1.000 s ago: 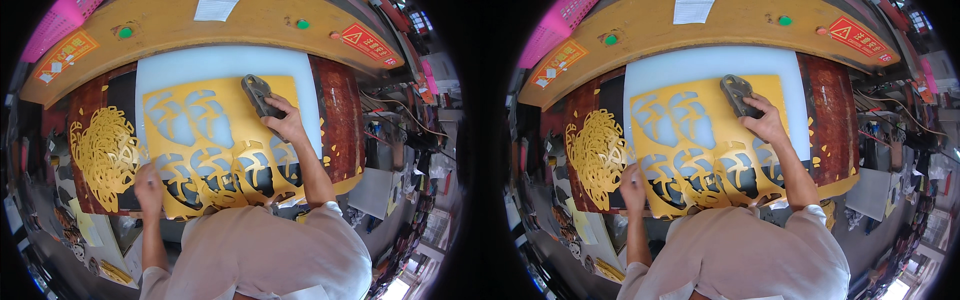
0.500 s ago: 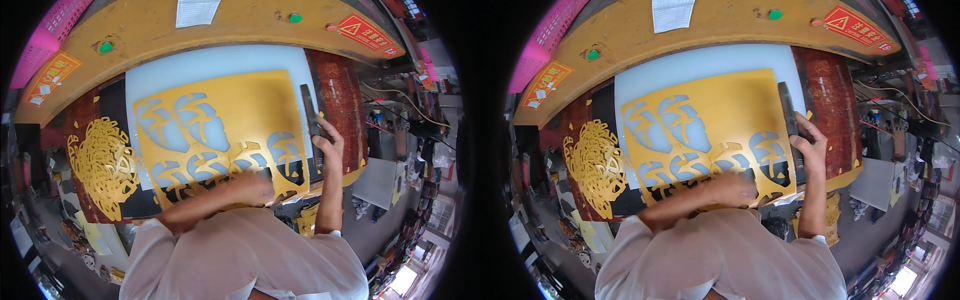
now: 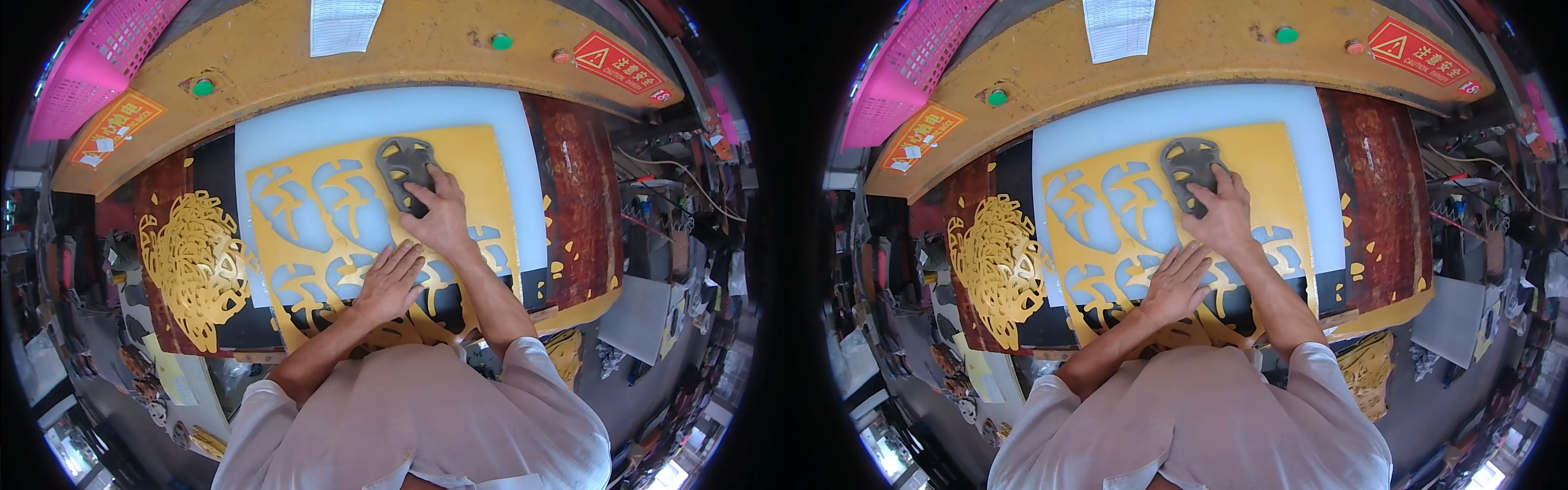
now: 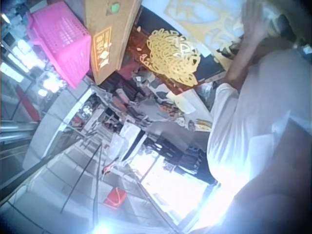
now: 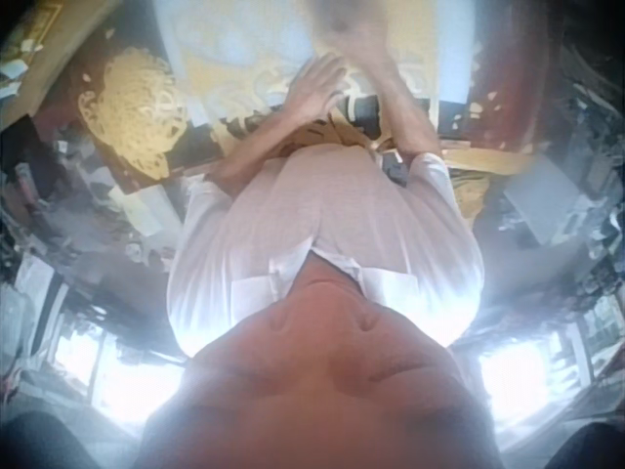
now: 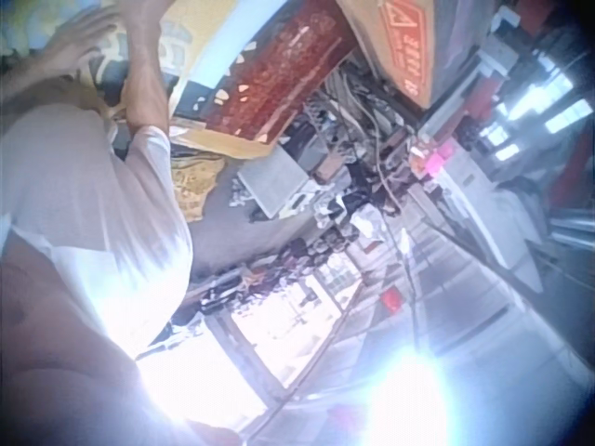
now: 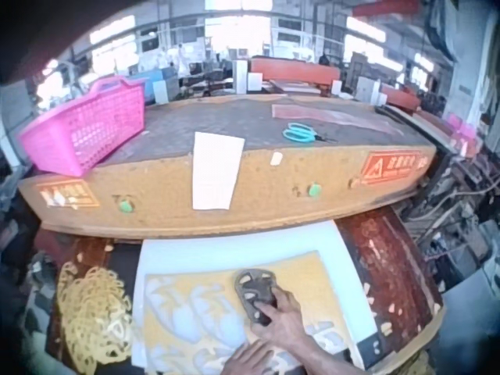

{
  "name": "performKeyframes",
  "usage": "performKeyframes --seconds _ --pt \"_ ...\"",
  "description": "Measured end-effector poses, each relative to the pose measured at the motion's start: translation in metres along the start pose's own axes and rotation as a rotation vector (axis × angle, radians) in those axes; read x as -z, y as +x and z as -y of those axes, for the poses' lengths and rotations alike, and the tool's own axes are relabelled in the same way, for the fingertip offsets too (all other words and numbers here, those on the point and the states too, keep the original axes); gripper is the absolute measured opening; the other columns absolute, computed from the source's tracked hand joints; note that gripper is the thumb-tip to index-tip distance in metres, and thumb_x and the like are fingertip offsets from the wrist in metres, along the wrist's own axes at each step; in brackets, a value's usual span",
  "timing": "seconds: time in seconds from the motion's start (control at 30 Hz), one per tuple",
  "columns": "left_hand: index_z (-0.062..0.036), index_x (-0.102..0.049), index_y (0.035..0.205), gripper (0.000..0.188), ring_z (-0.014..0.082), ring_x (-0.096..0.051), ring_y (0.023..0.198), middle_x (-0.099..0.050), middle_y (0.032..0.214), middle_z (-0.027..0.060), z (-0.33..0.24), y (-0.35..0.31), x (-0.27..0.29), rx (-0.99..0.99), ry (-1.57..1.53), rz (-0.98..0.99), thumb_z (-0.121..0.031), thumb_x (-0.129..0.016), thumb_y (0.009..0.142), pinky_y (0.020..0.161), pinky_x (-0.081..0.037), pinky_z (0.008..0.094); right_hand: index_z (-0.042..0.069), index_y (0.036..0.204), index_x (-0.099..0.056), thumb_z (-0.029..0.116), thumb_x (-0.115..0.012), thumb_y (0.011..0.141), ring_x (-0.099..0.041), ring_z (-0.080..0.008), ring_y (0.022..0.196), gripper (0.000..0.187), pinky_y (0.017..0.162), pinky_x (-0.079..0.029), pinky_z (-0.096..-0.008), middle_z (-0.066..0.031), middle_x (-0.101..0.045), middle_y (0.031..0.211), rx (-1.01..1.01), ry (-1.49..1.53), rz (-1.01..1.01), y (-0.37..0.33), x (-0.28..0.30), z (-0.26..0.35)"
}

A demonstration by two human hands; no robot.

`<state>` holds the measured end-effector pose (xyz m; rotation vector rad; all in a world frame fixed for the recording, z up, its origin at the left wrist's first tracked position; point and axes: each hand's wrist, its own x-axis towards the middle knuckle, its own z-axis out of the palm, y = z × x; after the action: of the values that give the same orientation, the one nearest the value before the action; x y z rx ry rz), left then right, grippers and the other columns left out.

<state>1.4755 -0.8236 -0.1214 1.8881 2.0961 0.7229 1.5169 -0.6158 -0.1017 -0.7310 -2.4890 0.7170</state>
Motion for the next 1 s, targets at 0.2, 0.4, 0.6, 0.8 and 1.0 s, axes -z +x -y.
performKeyframes --seconds 0.2,0.4,0.6,0.8,1.0 --pt "-0.0007 -0.071 0.137 0.052 0.0329 -0.05 0.152 -0.061 0.156 0.0156 0.002 0.003 -0.005 0.002 -0.063 -0.061 -0.026 -0.078 0.092 0.129 -0.034 0.0506 0.016 0.125 -0.083 0.034 -0.084 0.072 -0.043 -0.0562 0.141 0.056 0.114 -0.042 -0.0632 -0.0286 -0.052 0.155 0.086 -0.077 0.018 0.0 -0.017 0.002" --pt "-0.0009 -0.076 0.125 0.041 0.0336 -0.056 0.146 -0.067 0.148 0.0153 0.003 0.002 -0.006 -0.002 -0.099 -0.138 -0.021 -0.079 0.089 0.127 -0.038 0.0505 0.002 0.137 -0.072 0.027 -0.086 0.087 -0.063 -0.037 0.132 0.058 0.111 -0.052 -0.045 -0.0293 -0.06 0.148 -0.15 0.355 -0.051 -0.014 0.015 -0.039" --pt "-0.0016 -0.077 0.12 0.036 0.0337 -0.06 0.143 -0.07 0.144 0.0145 0.004 0.004 -0.012 -0.011 -0.086 -0.201 -0.02 -0.078 0.089 0.124 -0.041 0.0499 -0.007 0.135 -0.07 0.015 -0.076 0.104 -0.073 -0.0137 0.106 0.039 0.095 -0.058 -0.0282 -0.0113 -0.078 0.119 -0.686 0.766 -0.14 -0.042 0.057 -0.068" --pt "-0.002 -0.077 0.12 0.036 0.034 -0.061 0.141 -0.07 0.144 0.0149 0.002 0.005 -0.011 -0.01 -0.095 -0.217 -0.02 -0.078 0.089 0.124 -0.042 0.0501 -0.005 0.138 -0.069 0.01 -0.084 0.094 -0.069 -0.0111 0.106 0.048 0.095 -0.056 -0.0278 -0.0096 -0.073 0.119 -0.476 0.7 -0.004 -0.04 0.037 -0.048" --pt "-0.0022 -0.077 0.118 0.034 0.0321 -0.06 0.142 -0.07 0.144 0.0133 0.002 0.005 -0.012 0.0 -0.084 -0.228 -0.021 -0.077 0.089 0.125 -0.04 0.0496 0.0 0.15 -0.061 0.015 -0.088 0.091 -0.064 -0.0255 0.129 0.066 0.108 -0.052 -0.0384 -0.0192 -0.062 0.145 -0.35 0.711 0.09 -0.017 0.02 -0.035"
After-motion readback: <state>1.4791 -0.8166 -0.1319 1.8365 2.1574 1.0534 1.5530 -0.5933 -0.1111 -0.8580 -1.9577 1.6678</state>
